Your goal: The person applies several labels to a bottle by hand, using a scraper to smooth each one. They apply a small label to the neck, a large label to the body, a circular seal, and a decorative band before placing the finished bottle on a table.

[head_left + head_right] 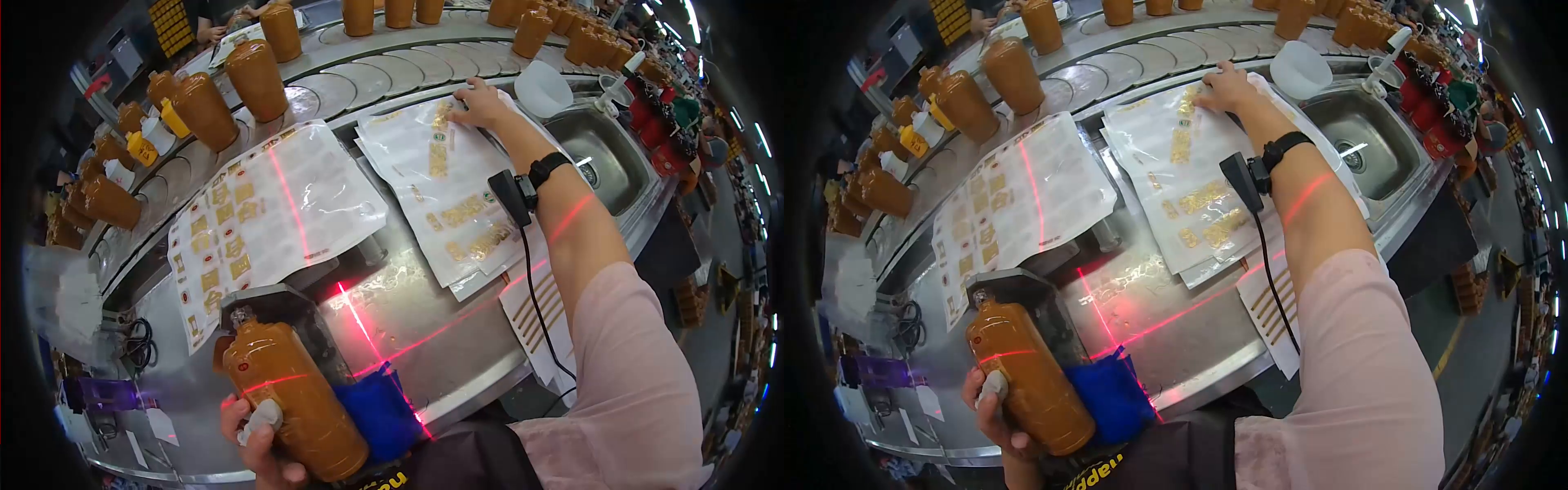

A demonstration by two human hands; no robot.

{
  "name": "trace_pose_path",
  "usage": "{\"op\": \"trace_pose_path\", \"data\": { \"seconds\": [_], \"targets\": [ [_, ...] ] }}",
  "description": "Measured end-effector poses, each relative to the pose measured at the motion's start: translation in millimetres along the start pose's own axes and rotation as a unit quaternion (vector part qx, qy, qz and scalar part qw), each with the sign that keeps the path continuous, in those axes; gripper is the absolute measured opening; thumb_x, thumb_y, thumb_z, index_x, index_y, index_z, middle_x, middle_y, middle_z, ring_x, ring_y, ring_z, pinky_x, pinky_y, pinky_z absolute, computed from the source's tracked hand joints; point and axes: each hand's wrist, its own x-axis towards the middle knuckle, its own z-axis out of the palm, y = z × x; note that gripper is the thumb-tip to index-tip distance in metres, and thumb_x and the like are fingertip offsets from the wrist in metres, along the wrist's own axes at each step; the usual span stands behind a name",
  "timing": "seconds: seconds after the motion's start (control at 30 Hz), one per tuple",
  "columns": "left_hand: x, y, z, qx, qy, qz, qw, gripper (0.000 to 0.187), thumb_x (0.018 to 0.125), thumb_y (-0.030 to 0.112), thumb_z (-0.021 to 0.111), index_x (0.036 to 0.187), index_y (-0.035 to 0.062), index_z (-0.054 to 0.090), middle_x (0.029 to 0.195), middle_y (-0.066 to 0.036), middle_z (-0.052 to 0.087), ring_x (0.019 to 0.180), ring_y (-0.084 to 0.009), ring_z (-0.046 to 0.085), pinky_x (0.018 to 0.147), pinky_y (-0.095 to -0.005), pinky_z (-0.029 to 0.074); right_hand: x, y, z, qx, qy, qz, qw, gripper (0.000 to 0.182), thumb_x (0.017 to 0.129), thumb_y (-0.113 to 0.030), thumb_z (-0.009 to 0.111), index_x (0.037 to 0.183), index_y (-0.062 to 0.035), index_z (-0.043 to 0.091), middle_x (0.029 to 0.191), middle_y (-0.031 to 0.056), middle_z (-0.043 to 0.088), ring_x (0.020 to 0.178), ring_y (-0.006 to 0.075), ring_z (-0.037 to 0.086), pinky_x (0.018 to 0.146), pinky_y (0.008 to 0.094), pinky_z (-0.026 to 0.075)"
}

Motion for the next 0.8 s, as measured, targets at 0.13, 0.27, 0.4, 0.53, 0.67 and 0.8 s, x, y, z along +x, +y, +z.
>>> {"op": "trace_pose_path", "data": {
  "seconds": [0.13, 0.27, 0.4, 0.53, 0.67, 0.8],
  "targets": [
    [8, 11, -13, 0.059, -0.048, -0.006, 0.997, 0.063, 0.097, 0.064, 0.037, 0.137, 0.0168, 0.044, 0.138, -0.023, 0.044, 0.134, -0.0369, 0.036, 0.115, -0.0554, 0.019, 25, 10, 7, 0.018, 0.016, -0.022, 0.999, 0.04, 0.076, -0.045, 0.074, 0.107, -0.0204, 0.073, 0.133, 0.0124, 0.053, 0.122, 0.039, 0.048, 0.101, 0.0486, 0.044],
    [28, 14, -30, 0.117, -0.147, 0.047, 0.981, 0.061, 0.094, 0.068, 0.038, 0.123, 0.0197, 0.06, 0.13, -0.02, 0.053, 0.131, -0.0345, 0.039, 0.115, -0.0573, 0.015, 18, -1, -5, -0.036, 0.086, -0.002, 0.996, 0.023, 0.085, -0.031, 0.065, 0.104, -0.0217, 0.073, 0.125, 0.0079, 0.057, 0.118, 0.0376, 0.05, 0.096, 0.0484, 0.047],
    [44, 27, -29, 0.177, -0.216, 0.114, 0.953, 0.057, 0.092, 0.07, 0.038, 0.109, 0.0293, 0.074, 0.119, -0.007, 0.061, 0.125, -0.0273, 0.042, 0.115, -0.0558, 0.012, 7, 5, -20, -0.063, 0.139, -0.077, 0.985, 0.021, 0.088, -0.027, 0.059, 0.102, -0.0179, 0.072, 0.116, 0.0116, 0.059, 0.111, 0.0395, 0.053, 0.093, 0.0492, 0.048],
    [37, 36, -23, 0.149, -0.181, 0.126, 0.964, 0.051, 0.096, 0.063, 0.037, 0.116, 0.0312, 0.071, 0.111, 0.011, 0.066, 0.122, -0.0197, 0.044, 0.117, -0.0536, 0.009, -50, -42, -69, 0.016, 0.163, -0.184, 0.969, 0.02, 0.089, -0.025, 0.063, 0.096, -0.0081, 0.07, 0.111, 0.014, 0.061, 0.104, 0.0392, 0.056, 0.09, 0.046, 0.047],
    [24, 36, -18, 0.152, -0.149, 0.134, 0.968, 0.051, 0.097, 0.062, 0.038, 0.117, 0.0293, 0.071, 0.111, 0.01, 0.065, 0.122, -0.0185, 0.042, 0.117, -0.0532, 0.008, -127, -83, -107, 0.15, 0.156, -0.242, 0.946, 0.015, 0.088, -0.017, 0.067, 0.089, -0.0019, 0.067, 0.109, 0.0143, 0.061, 0.102, 0.0357, 0.056, 0.087, 0.0435, 0.046],
    [12, 36, -15, 0.146, -0.13, 0.141, 0.971, 0.048, 0.097, 0.059, 0.041, 0.117, 0.0283, 0.071, 0.114, 0.009, 0.062, 0.12, -0.0187, 0.041, 0.116, -0.053, 0.009, -211, -122, -136, 0.209, 0.162, -0.254, 0.93, 0.011, 0.087, -0.012, 0.068, 0.086, -0.0014, 0.064, 0.11, 0.0151, 0.06, 0.102, 0.0332, 0.057, 0.089, 0.0405, 0.045]
  ]
}}
